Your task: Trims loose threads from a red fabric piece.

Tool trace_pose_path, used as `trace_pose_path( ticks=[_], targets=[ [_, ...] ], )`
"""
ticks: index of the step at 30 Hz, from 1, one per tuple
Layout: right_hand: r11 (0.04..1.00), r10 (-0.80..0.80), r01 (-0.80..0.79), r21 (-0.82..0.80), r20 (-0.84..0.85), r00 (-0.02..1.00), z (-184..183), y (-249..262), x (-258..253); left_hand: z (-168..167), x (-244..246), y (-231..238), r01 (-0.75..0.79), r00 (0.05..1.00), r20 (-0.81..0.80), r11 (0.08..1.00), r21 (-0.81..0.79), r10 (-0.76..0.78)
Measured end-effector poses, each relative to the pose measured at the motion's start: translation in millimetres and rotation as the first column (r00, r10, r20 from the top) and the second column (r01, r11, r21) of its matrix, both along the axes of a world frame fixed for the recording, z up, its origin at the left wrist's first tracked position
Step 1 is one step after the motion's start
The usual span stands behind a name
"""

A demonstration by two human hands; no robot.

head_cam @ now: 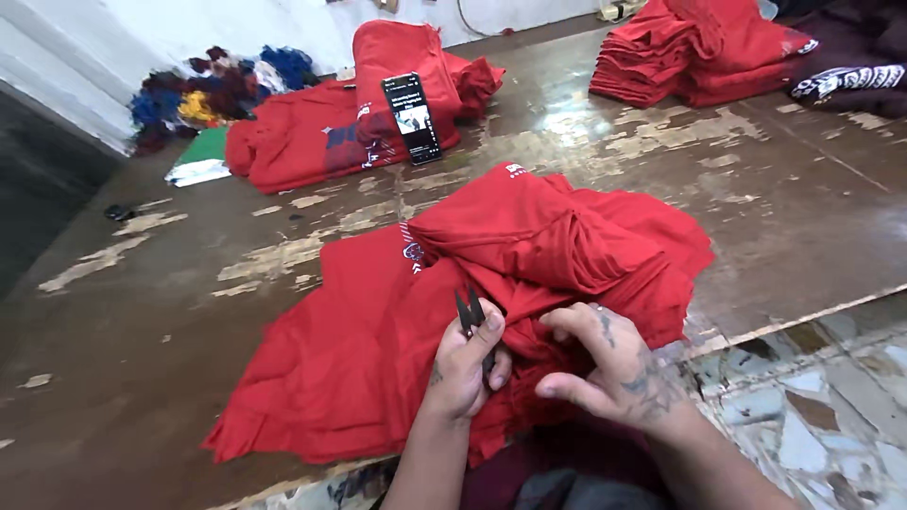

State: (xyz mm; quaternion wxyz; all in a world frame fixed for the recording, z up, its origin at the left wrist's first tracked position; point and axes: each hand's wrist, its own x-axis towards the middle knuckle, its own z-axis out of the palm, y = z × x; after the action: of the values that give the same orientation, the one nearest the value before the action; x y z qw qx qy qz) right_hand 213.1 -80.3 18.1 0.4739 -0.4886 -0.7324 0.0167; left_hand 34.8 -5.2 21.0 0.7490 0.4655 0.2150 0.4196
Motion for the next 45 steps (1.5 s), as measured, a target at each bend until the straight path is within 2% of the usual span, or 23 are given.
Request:
trace_pose_path(
  ticks=[3,10,13,15,16,17,18,19,20,21,23,25,29,34,40,45],
  targets=[
    [0.997,-0.062,0.057,0.056,0.083,0.995,-5.4,8.4,-7.6,-0.7,-0.6,-0.5,-0.003,1.0,-0.003,1.0,0.0,0.003],
    [0.997,-0.048,0.067,-0.046,0.332,0.942,10.8,-10.1,11.1,-0.1,0.3,-1.5,0.013,1.0,-0.006,1.0,-0.015,-0.013],
    [0.996,-0.01,0.039,-0.079,0.343,0.939,24.6,-19.3,17.7,0.4,-0.3,-0.4,0.025,1.0,-0.004,0.999,-0.031,-0.025],
    [0.995,0.048,-0.021,-0.098,0.286,0.957,34.4,-23.4,21.3,3.7,-2.8,2.0,0.014,0.995,-0.103,0.999,0.048,-0.009],
    [0.995,0.072,-0.052,-0.086,0.251,0.965,32.1,-22.9,22.4,6.6,-5.7,4.3,0.018,0.971,-0.236,0.983,0.182,0.026],
    [0.996,0.083,-0.074,-0.05,0.211,0.974,24.2,-20.6,22.8,11.3,-8.9,7.4,0.061,0.899,-0.422,0.924,0.378,0.114],
    [0.996,0.091,-0.092,-0.002,0.162,0.983,12.5,-16.8,22.3,16.3,-11.9,11.1,0.156,0.774,-0.58,0.813,0.561,0.252],
    [0.994,0.098,-0.103,0.034,0.118,0.988,-0.1,-12.9,21.0,21.0,-14.2,13.8,0.269,0.647,-0.654,0.686,0.676,0.391],
    [0.994,0.094,-0.099,0.054,0.086,0.992,-7.8,-11.0,19.2,26.9,-15.8,14.0,0.371,0.563,-0.667,0.571,0.732,0.489],
    [0.995,0.083,-0.087,0.056,0.064,0.994,-10.2,-10.9,18.1,33.8,-17.6,12.6,0.448,0.523,-0.653,0.474,0.758,0.548],
    [0.994,0.093,-0.093,0.051,0.021,0.995,-11.6,-11.9,18.2,47.9,-20.8,9.8,0.535,0.536,-0.59,0.298,0.791,0.604],
    [0.993,0.103,-0.101,0.063,-0.015,0.995,-13.6,-11.4,18.1,62.5,-23.4,6.9,0.586,0.57,-0.548,0.165,0.793,0.612],
    [0.992,0.121,-0.119,0.053,-0.036,0.992,-11.3,-13.2,17.2,76.6,-23.8,5.0,0.67,0.599,-0.549,0.011,0.743,0.584],
    [0.978,0.146,-0.133,0.163,-0.066,0.987,-22.2,-13.6,15.3,73.5,-22.9,7.3,0.686,0.61,-0.548,-0.035,0.727,0.572],
    [0.988,0.13,-0.122,0.091,-0.09,0.987,-8.2,-18.6,9.2,67.6,-22.1,-1.4,0.666,0.615,-0.512,-0.047,0.745,0.599],
    [0.987,0.101,-0.095,0.127,-0.049,0.994,-9.7,-21.9,3.6,63.6,-28.8,-2.5,0.639,0.627,-0.547,0.036,0.769,0.554]
  ],
)
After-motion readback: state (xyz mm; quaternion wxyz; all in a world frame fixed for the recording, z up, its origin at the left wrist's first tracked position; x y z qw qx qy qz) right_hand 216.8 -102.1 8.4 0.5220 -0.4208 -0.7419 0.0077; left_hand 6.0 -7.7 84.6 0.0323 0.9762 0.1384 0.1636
